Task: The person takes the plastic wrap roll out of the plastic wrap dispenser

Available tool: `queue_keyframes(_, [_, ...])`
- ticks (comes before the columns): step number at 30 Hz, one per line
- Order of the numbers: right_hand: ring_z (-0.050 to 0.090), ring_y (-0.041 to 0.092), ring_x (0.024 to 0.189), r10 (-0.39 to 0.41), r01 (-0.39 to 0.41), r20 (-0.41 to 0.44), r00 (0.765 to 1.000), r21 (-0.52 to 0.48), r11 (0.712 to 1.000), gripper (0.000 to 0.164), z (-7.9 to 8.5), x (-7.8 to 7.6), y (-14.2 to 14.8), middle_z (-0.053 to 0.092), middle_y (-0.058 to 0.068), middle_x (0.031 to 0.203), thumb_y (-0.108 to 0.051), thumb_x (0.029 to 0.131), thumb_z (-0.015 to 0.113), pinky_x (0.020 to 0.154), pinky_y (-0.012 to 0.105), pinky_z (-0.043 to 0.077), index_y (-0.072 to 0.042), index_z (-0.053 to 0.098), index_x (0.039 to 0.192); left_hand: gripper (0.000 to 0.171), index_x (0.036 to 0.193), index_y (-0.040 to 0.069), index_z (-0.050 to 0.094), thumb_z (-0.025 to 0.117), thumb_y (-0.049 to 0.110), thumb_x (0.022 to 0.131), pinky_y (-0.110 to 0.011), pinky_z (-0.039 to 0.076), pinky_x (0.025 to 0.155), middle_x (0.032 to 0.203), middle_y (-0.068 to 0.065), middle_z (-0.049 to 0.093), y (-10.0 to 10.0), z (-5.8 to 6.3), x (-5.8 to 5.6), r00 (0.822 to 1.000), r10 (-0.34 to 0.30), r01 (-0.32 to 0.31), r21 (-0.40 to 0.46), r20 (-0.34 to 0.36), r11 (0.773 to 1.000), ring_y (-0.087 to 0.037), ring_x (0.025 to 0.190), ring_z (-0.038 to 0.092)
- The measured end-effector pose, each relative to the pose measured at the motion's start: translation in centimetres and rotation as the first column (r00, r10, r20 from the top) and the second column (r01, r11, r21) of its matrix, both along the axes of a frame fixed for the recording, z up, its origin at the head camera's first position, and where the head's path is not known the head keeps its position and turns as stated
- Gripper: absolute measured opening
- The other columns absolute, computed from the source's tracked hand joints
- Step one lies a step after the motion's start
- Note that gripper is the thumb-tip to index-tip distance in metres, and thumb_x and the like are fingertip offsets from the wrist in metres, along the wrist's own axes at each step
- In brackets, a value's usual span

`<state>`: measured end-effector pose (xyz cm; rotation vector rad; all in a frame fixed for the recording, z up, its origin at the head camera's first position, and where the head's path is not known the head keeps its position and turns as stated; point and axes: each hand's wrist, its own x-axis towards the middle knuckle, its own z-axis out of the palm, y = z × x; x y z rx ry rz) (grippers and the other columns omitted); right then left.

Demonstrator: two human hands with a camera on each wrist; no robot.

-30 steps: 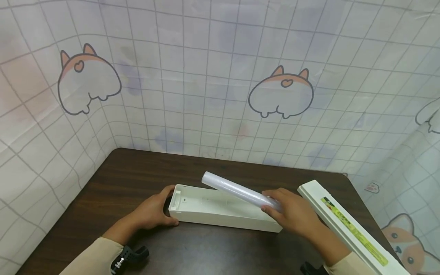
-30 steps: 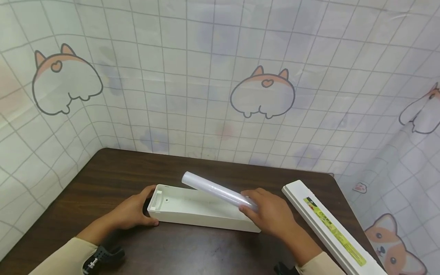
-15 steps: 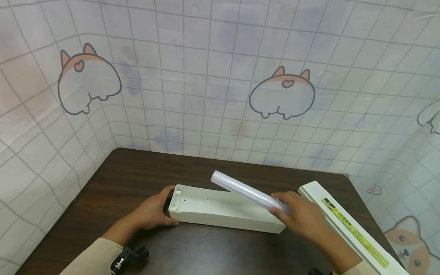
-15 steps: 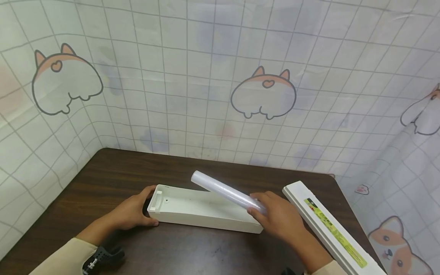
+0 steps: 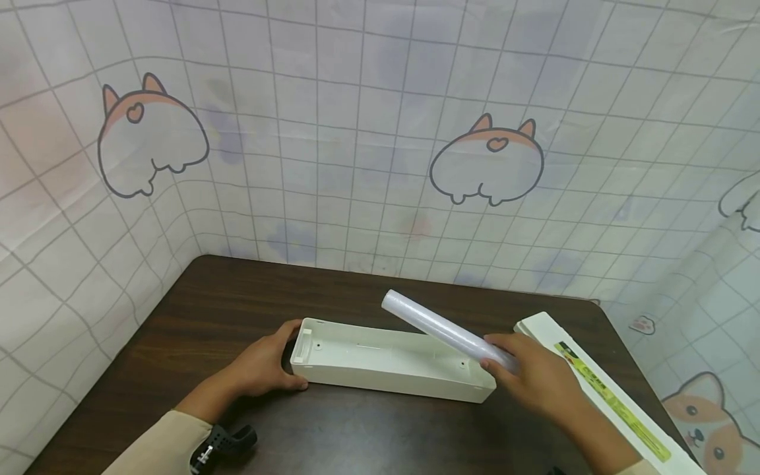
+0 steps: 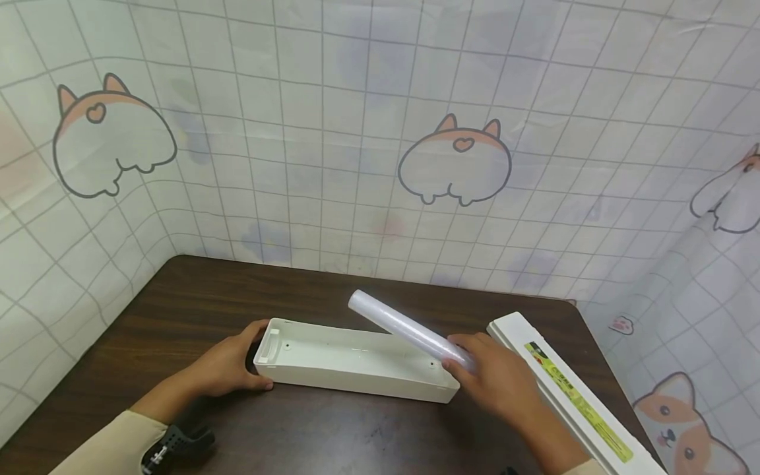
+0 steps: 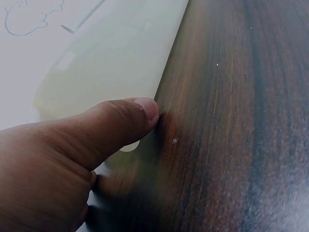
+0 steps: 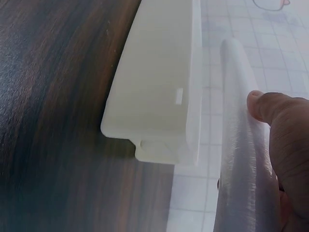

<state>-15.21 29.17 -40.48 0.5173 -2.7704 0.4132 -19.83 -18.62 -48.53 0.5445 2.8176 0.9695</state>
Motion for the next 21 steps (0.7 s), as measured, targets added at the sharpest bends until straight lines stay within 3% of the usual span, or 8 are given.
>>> queue_keyframes(6, [0.054, 0.011, 0.07, -0.013, 0.012, -0.031, 0.999, -0.009, 1.0, 0.038, 0.1, 0.4, 0.5, 0.068, -0.005, 0.095, -0.033, 0.087, 0.083, 0.057, 0.036, 0.044, -0.019, 0.072, 0.12, 0.114, 0.156, 0.009, 0.031, 0.095, 0.045, 0.069, -0.057, 0.044, 0.1, 0.145, -0.014, 0.055, -0.1, 0.0, 0.0, 1.0, -0.006, 0.006, 0.001, -0.008, 1.0, -0.033, 0.123, 0.058])
queue_keyframes(21, [0.06, 0.014, 0.077, -0.065, 0.065, -0.011, 0.998, -0.009, 0.998, 0.041, -0.3, 0.8, 2.0, 0.072, 0.003, 0.109, -0.036, 0.088, 0.081, 0.06, 0.041, 0.047, -0.019, 0.071, 0.124, 0.113, 0.155, 0.009, 0.032, 0.096, 0.044, 0.068, -0.056, 0.045, 0.098, 0.144, -0.014, 0.056, 0.0, 0.0, -0.1, 1.0, -0.009, 0.009, -0.002, -0.014, 1.0, -0.032, 0.121, 0.06])
